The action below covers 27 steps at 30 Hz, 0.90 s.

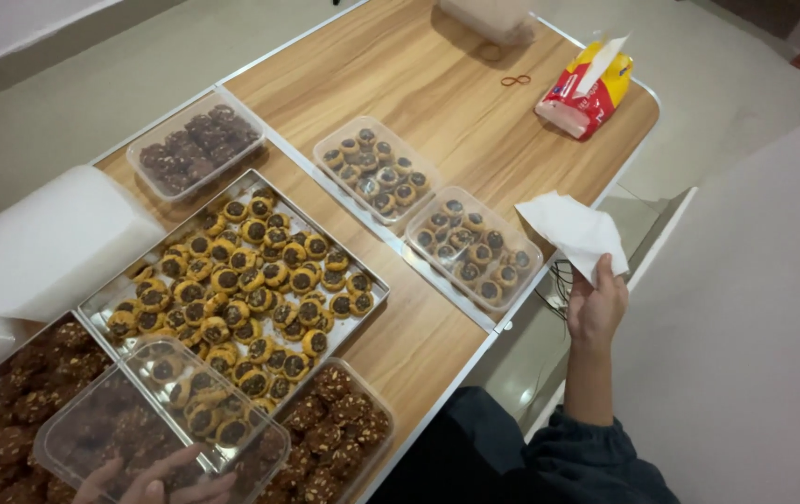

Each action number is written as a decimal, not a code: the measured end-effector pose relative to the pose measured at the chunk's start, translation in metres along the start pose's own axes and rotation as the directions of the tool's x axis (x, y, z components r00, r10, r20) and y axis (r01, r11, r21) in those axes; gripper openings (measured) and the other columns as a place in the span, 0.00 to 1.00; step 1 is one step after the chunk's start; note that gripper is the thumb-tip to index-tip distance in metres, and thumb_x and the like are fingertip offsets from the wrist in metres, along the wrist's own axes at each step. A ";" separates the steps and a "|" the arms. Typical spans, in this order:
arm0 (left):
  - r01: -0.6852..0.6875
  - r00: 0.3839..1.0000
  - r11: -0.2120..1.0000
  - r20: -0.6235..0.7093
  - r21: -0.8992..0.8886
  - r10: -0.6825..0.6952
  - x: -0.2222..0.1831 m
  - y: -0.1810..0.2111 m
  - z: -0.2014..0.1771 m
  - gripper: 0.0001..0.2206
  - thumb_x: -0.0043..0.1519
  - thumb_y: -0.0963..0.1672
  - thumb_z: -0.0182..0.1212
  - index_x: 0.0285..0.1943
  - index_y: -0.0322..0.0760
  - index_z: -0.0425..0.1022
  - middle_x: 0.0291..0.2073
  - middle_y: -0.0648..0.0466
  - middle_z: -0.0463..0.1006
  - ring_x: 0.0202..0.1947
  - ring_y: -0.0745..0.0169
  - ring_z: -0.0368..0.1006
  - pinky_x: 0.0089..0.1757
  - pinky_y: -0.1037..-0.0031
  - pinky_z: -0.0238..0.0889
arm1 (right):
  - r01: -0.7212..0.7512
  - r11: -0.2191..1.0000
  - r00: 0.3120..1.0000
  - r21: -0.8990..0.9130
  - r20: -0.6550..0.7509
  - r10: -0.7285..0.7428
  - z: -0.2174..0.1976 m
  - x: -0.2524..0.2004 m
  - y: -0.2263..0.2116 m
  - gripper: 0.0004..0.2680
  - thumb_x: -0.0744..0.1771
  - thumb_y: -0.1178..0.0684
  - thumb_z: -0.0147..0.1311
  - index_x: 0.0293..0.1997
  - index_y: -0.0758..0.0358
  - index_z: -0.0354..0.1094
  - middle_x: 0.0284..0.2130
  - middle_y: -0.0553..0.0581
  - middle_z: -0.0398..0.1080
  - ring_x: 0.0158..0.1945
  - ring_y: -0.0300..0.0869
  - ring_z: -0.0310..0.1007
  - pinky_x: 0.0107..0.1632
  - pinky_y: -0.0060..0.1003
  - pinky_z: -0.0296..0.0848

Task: Cleaning clear plastic food containers using a white cloth or tissue

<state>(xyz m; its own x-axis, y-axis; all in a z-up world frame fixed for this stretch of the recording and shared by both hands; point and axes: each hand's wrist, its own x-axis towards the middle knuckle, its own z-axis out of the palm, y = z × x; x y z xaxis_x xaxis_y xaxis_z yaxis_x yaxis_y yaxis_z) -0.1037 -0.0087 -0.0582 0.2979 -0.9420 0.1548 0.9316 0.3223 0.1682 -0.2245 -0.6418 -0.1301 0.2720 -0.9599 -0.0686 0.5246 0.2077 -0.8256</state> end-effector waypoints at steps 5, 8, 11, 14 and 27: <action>-0.223 0.950 0.966 -0.193 0.132 0.246 -0.011 -0.012 -0.011 0.22 0.83 0.42 0.59 0.73 0.12 0.56 0.66 0.09 0.66 0.69 0.24 0.59 0.60 0.47 0.41 | 0.028 0.998 0.987 0.065 0.153 -0.038 0.026 -0.030 -0.027 0.19 0.70 0.54 0.51 0.68 0.71 0.59 0.60 0.64 0.71 0.61 0.50 0.74 0.60 0.43 0.80; -0.059 0.247 0.659 -0.629 0.749 0.737 0.010 -0.048 0.012 0.18 0.64 0.35 0.45 0.60 0.45 0.56 0.58 0.13 0.72 0.44 0.05 0.73 0.43 0.24 0.67 | 0.070 0.995 0.962 0.074 0.260 -0.087 0.034 -0.044 -0.033 0.21 0.70 0.54 0.50 0.73 0.70 0.53 0.64 0.64 0.67 0.66 0.51 0.70 0.65 0.45 0.76; -0.185 0.405 0.540 -0.437 0.821 0.803 -0.012 -0.058 -0.010 0.24 0.60 0.35 0.53 0.66 0.44 0.67 0.55 0.15 0.76 0.37 0.12 0.82 0.37 0.31 0.79 | 0.057 0.994 0.964 0.090 0.255 -0.078 0.040 -0.058 -0.035 0.20 0.70 0.57 0.50 0.71 0.72 0.56 0.62 0.64 0.68 0.64 0.52 0.71 0.65 0.45 0.76; -0.163 0.365 0.609 -0.526 0.776 0.768 -0.009 -0.053 -0.011 0.24 0.61 0.36 0.53 0.64 0.55 0.69 0.55 0.13 0.74 0.35 0.11 0.81 0.34 0.34 0.79 | -0.004 0.994 0.937 0.110 0.348 -0.034 0.040 -0.070 -0.029 0.20 0.70 0.57 0.49 0.72 0.73 0.55 0.63 0.65 0.68 0.65 0.52 0.70 0.67 0.42 0.73; -0.242 0.431 0.227 -0.105 0.944 0.896 0.024 -0.080 0.009 0.17 0.70 0.39 0.46 0.66 0.37 0.49 0.46 0.21 0.78 0.26 0.41 0.86 0.27 0.61 0.86 | -0.340 0.935 0.734 0.100 0.650 0.197 0.099 -0.155 0.025 0.20 0.70 0.62 0.44 0.74 0.70 0.52 0.65 0.65 0.63 0.70 0.55 0.60 0.70 0.56 0.65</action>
<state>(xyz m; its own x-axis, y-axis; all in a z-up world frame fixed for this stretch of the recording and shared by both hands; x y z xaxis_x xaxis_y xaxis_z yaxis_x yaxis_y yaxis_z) -0.1728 -0.0566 -0.0594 0.9852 -0.1270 0.1154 -0.0575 0.3893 0.9193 -0.1735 -0.4692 -0.0848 0.8274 -0.5409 0.1510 0.4789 0.5391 -0.6928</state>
